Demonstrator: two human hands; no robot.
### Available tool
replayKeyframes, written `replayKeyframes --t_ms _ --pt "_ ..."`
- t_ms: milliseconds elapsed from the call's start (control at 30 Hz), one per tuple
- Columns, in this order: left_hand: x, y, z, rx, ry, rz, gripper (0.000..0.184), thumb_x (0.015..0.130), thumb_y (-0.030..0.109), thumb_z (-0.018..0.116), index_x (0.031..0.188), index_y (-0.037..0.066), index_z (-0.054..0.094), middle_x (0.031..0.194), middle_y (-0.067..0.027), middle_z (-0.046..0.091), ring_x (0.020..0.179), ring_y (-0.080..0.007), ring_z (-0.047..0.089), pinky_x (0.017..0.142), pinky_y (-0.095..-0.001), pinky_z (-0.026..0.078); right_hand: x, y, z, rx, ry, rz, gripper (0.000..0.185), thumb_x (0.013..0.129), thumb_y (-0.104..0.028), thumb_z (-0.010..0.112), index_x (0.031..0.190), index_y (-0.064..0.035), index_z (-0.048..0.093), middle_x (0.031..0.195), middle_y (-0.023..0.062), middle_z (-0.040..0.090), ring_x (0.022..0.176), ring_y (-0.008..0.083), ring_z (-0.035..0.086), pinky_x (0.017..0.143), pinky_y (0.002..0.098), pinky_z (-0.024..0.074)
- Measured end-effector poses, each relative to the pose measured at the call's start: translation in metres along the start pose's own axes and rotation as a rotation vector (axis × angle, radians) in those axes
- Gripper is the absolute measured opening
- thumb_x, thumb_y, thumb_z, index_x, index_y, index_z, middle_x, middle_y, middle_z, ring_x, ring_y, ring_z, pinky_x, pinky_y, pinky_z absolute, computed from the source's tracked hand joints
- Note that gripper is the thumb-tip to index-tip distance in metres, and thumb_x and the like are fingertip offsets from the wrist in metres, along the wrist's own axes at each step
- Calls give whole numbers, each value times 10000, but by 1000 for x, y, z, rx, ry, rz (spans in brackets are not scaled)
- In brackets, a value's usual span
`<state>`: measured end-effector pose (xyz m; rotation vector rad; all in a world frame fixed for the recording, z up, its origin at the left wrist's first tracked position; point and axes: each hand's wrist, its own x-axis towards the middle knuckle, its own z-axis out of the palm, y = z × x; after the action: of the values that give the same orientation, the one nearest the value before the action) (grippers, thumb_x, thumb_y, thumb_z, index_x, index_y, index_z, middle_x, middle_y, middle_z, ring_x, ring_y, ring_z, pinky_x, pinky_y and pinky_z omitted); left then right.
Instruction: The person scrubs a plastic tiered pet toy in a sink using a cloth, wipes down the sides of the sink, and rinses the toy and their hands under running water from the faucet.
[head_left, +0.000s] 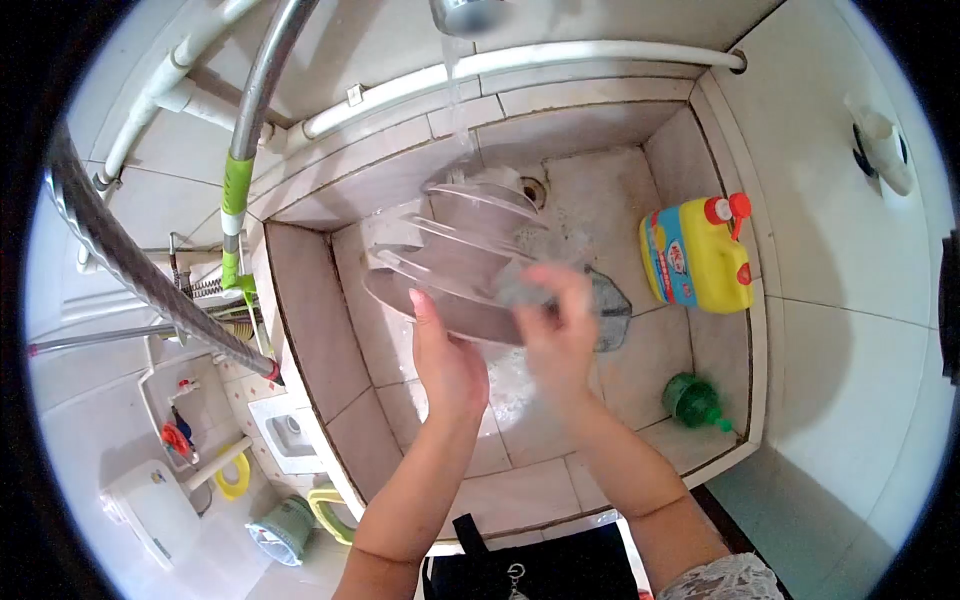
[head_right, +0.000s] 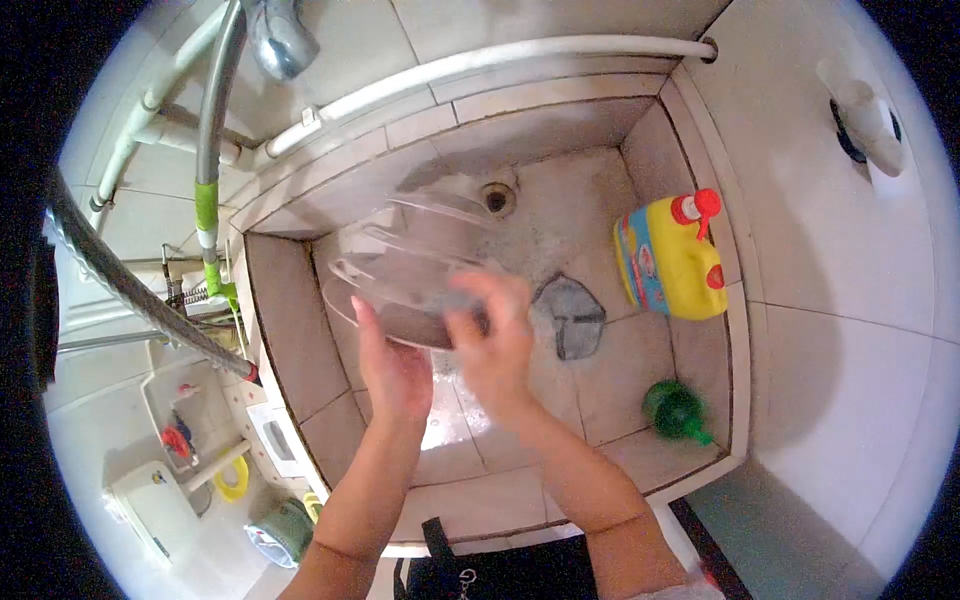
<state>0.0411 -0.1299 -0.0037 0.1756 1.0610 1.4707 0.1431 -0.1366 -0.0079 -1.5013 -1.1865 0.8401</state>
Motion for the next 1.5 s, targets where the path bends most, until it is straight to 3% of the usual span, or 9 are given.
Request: replayKeyframes --t_ms 100,233,367,467,767,1000,1100,1300,1500 --pt "1 0 0 109 11 33 501 945 395 383 1234 -13 399 1207 -109 487 1103 -191 457 940 -327 352 -8 11 -16 -381 -247 -528 436 695 -114 605 1123 -73 532 1011 162 549 940 295 506 793 433 389" --pt "-9 -15 -13 464 95 132 376 952 391 368 946 42 506 878 -31 535 801 -120 488 735 -287 406 -38 30 -31 -242 -358 -408 466 623 -11 617 1087 -45 582 1041 104 581 887 258 507 760 370 410" --pt "-21 -17 -22 690 -61 97 478 943 327 403 1272 -18 371 1041 -67 524 879 -117 477 774 -250 392 -51 36 -50 -225 -508 -399 471 609 -25 633 1075 -66 590 955 86 611 836 252 543 743 372 412" --pt "-20 -30 -19 608 -24 270 479 953 433 316 1090 8 488 931 -54 552 833 -136 516 738 -269 418 -48 20 -51 -263 -482 -467 449 602 -39 648 1047 -80 600 932 83 617 784 250 567 713 361 414" --pt "-19 -30 -50 649 -136 7 534 942 379 392 1298 -13 325 1109 -79 509 1009 -167 497 857 -282 400 -15 -41 -47 -528 -486 -360 348 690 -147 626 1036 -109 607 856 73 597 789 261 547 698 385 416" --pt "-34 -23 -16 -17 118 -152 464 924 404 412 1205 36 417 1151 -83 506 1043 -207 498 903 -363 396 -49 -48 -60 -546 -408 -347 322 678 -57 657 997 -69 612 830 104 592 708 250 554 649 326 451" --pt "-30 -17 -12 -65 261 -277 520 908 428 431 1261 50 380 1248 -81 457 1134 -227 451 964 -377 353 -78 -12 -57 -366 -153 174 324 645 -6 652 963 -59 622 838 98 596 721 211 565 606 288 447" --pt "-8 6 0 -171 212 -146 562 910 446 413 1310 58 344 1336 -88 392 1228 -234 366 1020 -383 294 -43 -24 -70 -299 32 -124 288 601 -3 665 876 -89 659 844 79 603 748 234 553 655 329 442" --pt "-12 1 4 -144 205 -184 599 899 492 417 1297 48 364 1329 -90 398 1217 -243 379 1016 -386 301 -23 -7 -70 -419 -210 -354 324 561 12 642 858 -114 674 927 73 618 765 230 566 676 329 455"
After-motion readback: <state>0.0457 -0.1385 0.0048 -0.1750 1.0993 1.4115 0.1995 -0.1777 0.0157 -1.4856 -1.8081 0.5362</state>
